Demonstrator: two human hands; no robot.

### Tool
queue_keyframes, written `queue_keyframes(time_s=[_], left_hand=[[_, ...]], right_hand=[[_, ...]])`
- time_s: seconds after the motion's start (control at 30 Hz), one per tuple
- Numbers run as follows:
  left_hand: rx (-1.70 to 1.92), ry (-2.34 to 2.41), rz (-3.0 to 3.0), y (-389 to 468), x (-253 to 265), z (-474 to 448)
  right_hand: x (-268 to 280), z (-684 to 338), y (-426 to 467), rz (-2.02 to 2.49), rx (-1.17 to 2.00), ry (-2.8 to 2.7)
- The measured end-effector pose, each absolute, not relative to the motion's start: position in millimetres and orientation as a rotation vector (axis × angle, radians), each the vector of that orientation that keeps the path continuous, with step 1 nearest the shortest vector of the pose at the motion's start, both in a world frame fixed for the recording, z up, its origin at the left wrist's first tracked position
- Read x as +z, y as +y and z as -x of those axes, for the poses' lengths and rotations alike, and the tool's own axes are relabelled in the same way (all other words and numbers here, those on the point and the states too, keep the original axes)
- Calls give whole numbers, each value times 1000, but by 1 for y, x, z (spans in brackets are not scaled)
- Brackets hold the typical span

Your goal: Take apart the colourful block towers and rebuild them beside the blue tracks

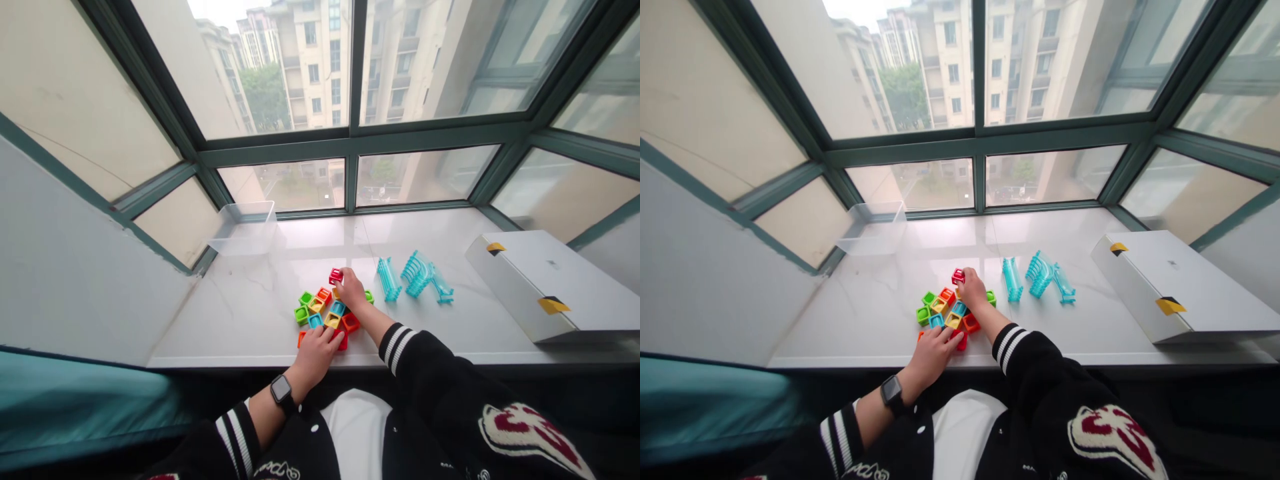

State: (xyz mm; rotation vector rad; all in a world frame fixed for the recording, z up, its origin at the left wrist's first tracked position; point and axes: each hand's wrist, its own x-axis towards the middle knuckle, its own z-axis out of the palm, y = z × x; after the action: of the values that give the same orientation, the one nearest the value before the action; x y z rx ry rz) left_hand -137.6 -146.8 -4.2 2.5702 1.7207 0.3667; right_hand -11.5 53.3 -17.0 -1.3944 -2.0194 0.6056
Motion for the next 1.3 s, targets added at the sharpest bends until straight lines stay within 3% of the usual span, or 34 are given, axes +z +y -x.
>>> queue_keyframes(time_s=[0.4,0.73,1.13,1.3], left_hand=[[396,1713,-2540,-151,2,145],[1146,1963,-1935,-101,-17,159],[893,2004,-2028,-82,-31,149],[943,1943,-1944,-76,-28,149]], right_hand=[[-24,20,70,1494,491,-2338],[-22,19,60,1337,398,-2508],[-26,-38,28,1368,378,-2302],[-39,-52,-1,1471,346,-2342]])
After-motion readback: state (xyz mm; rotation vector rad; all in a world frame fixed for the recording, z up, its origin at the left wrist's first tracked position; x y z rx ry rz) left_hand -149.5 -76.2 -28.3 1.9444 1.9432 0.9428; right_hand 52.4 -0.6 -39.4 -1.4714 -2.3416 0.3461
